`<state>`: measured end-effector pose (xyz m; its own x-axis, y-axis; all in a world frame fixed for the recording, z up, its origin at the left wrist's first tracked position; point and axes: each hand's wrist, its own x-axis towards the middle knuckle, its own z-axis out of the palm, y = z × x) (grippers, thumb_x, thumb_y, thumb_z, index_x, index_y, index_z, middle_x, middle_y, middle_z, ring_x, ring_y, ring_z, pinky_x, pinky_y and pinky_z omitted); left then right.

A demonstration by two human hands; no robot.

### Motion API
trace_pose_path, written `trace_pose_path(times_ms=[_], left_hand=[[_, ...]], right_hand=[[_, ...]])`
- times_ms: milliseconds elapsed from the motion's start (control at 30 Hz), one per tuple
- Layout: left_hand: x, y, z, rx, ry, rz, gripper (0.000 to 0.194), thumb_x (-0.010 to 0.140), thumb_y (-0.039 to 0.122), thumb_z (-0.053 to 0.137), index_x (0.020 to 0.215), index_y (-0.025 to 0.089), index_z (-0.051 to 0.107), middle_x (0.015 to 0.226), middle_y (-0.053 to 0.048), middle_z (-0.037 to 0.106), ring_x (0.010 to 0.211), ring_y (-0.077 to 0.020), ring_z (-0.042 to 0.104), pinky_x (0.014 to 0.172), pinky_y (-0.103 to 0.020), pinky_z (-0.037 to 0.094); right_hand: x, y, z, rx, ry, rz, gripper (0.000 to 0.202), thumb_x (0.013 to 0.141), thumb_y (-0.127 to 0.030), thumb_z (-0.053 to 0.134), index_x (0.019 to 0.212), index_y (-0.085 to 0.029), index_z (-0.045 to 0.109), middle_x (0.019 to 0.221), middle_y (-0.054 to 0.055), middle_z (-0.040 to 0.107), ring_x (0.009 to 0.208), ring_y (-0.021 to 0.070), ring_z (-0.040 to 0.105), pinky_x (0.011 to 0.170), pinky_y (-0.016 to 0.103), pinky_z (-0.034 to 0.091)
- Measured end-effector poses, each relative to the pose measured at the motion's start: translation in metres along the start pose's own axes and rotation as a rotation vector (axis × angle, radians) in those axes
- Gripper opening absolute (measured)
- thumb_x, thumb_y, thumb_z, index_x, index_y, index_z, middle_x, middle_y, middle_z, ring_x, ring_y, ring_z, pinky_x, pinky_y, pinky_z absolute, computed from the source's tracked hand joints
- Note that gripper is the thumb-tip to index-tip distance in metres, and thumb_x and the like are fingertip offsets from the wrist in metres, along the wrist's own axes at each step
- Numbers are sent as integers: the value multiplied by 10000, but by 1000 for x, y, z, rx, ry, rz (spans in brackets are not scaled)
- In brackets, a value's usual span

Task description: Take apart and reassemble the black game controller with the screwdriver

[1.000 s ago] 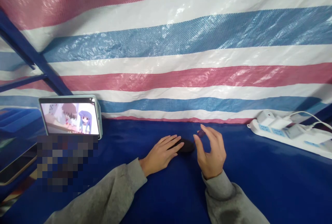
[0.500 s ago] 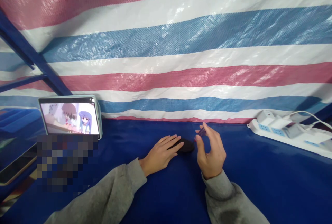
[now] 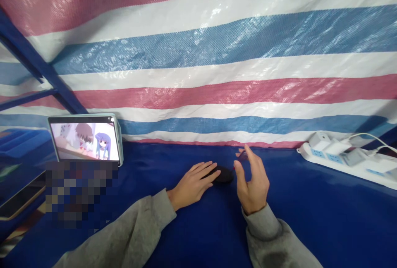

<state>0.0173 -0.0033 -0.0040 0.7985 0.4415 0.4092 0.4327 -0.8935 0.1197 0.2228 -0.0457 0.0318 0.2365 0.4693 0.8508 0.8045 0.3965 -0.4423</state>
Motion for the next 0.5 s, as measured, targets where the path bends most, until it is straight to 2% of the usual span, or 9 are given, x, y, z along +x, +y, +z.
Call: trace_pose_path(times_ms=[167,367,500], left_hand=[[0,0,0,-3,-1,-1,430,1020,232,463,1448,196,440,1534,-91,441,1435,-240,399,1180,-438,355],[0,0,-1,-6,-6,-1,431,1022,232,457,1451,201,433,1536,-90,438,1442,-231,388,1181,-439,354],[0,0,-1,-12,0,0,431,1019,227,462,1449,202,436,1534,-90,441,1446,-227,382,1181,-437,355]], right_hand=[[0,2,1,-37,88,-23,464,866,-238,676,1321,-199,595,993,98,705,910,223,675,848,399,558],[-2,-1,2,57,-18,-8,479,928,-191,562,1404,-205,508,1092,110,701,936,217,691,852,402,562],[0,-2,1,-26,55,-29,427,873,-227,664,1294,-199,605,1034,104,689,966,240,664,870,429,554]])
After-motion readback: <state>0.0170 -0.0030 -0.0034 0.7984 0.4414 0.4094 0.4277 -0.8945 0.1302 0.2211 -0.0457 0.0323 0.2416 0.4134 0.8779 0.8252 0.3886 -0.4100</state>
